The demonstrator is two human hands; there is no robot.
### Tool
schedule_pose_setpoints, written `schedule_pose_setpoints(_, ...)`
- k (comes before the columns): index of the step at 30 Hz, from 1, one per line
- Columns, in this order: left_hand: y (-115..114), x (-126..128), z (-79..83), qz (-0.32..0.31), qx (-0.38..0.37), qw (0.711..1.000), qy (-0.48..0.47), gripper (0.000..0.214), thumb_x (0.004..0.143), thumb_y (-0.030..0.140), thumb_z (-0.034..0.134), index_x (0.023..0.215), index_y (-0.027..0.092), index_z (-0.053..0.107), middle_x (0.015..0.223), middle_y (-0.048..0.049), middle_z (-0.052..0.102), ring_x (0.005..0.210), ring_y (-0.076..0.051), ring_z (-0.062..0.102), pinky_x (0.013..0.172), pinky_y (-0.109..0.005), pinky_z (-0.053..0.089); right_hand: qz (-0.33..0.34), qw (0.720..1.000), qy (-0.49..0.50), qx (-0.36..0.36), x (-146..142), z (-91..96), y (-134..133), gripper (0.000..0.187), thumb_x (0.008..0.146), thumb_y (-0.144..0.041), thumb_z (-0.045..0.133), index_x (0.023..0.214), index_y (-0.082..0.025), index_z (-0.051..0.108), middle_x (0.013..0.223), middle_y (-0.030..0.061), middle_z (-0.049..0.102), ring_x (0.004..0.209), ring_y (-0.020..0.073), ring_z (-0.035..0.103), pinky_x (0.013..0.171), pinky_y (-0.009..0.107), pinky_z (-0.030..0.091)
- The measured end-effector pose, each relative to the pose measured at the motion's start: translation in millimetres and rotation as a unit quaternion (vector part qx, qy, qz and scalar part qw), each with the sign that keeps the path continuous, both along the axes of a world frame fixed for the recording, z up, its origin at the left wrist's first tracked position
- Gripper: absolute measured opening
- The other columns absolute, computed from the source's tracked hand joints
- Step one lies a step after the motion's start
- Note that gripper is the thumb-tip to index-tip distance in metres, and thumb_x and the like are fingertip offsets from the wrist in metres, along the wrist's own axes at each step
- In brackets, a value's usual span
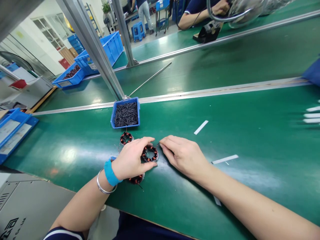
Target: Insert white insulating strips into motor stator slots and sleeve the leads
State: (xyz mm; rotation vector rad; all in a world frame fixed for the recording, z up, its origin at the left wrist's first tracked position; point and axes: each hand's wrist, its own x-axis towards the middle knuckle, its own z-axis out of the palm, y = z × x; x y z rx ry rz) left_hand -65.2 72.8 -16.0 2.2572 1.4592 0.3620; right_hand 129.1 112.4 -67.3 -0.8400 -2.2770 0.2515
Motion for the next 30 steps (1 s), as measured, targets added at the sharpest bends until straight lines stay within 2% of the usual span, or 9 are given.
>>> schedule_pose_setpoints(4, 1.6, -0.3, 0.5, -0.013, -0.009, 1.000, -0.007, 0.063, 0.073, 0.033, 0.076, 0.126, 0.016, 0.046, 0.115, -0.0126, 0.069, 0.109, -0.031, 0.066, 0.094, -0.049, 0.053, 0.003, 0.999, 0.012, 0.030, -2.8, -1.3, 0.6, 0.021, 0.096, -0.017, 0.046, 0.091, -0.019, 0.067, 0.084, 0.0064, 0.074, 0.071, 0.0172, 0.069, 0.066, 0.028, 0.055)
schedule_pose_setpoints(9, 1.4, -0.8, -0.8, -0.004, -0.014, 1.000, -0.020, 0.067, 0.071, 0.034, 0.078, 0.126, 0.016, 0.045, 0.117, -0.0133, 0.069, 0.109, -0.033, 0.067, 0.092, -0.049, 0.054, 0.049, 0.995, 0.063, 0.054, 0.7, 5.5, 1.0, 0.015, 0.093, -0.011, 0.051, 0.094, -0.019, 0.064, 0.082, 0.0056, 0.073, 0.070, 0.0146, 0.068, 0.066, 0.025, 0.055)
schedule_pose_setpoints(13, 0.8, -0.6, -2.2, 0.000, -0.010, 1.000, -0.028, 0.068, 0.071, 0.036, 0.079, 0.127, 0.019, 0.045, 0.117, -0.0124, 0.070, 0.110, -0.032, 0.067, 0.093, -0.049, 0.054, 0.091, 0.989, 0.057, 0.106, 3.0, 7.4, -1.6, 0.015, 0.092, -0.009, 0.053, 0.100, -0.017, 0.062, 0.082, 0.0074, 0.072, 0.068, 0.0153, 0.066, 0.064, 0.027, 0.055)
schedule_pose_setpoints(20, 1.8, 0.8, -1.9, 0.001, -0.020, 1.000, -0.023, 0.073, 0.070, 0.037, 0.081, 0.129, 0.017, 0.044, 0.118, -0.0122, 0.071, 0.108, -0.033, 0.067, 0.092, -0.049, 0.054, 0.054, 0.985, 0.031, 0.162, -1.7, 1.2, -6.1, 0.012, 0.093, -0.012, 0.054, 0.100, -0.015, 0.063, 0.087, 0.0095, 0.075, 0.071, 0.0166, 0.070, 0.066, 0.028, 0.058)
schedule_pose_setpoints(23, 1.7, 0.6, -3.0, 0.006, -0.018, 1.000, -0.024, 0.073, 0.069, 0.038, 0.081, 0.129, 0.018, 0.044, 0.117, -0.0116, 0.072, 0.109, -0.034, 0.067, 0.091, -0.049, 0.054, 0.042, 0.975, -0.015, 0.217, -3.0, 6.2, -11.3, 0.018, 0.095, -0.011, 0.049, 0.100, -0.010, 0.066, 0.091, 0.0134, 0.077, 0.078, 0.0197, 0.072, 0.070, 0.030, 0.058)
schedule_pose_setpoints(26, 1.3, 0.4, -4.3, 0.011, -0.016, 0.999, -0.038, 0.066, 0.070, 0.038, 0.080, 0.124, 0.021, 0.046, 0.113, -0.0089, 0.073, 0.106, -0.032, 0.069, 0.089, -0.046, 0.055, 0.021, 0.954, -0.110, 0.279, -7.1, 16.7, -18.6, 0.032, 0.092, -0.005, 0.039, 0.097, -0.004, 0.070, 0.096, 0.0190, 0.077, 0.080, 0.0234, 0.073, 0.071, 0.034, 0.058)
schedule_pose_setpoints(30, 1.5, 0.9, -4.6, 0.015, -0.025, 0.998, -0.051, 0.058, 0.072, 0.032, 0.076, 0.120, 0.023, 0.046, 0.106, -0.0051, 0.075, 0.099, -0.028, 0.072, 0.084, -0.041, 0.056, 0.028, 0.933, -0.233, 0.272, -18.5, 28.3, -23.1, 0.035, 0.079, 0.000, 0.043, 0.096, 0.000, 0.074, 0.098, 0.0229, 0.076, 0.070, 0.0243, 0.072, 0.064, 0.035, 0.058)
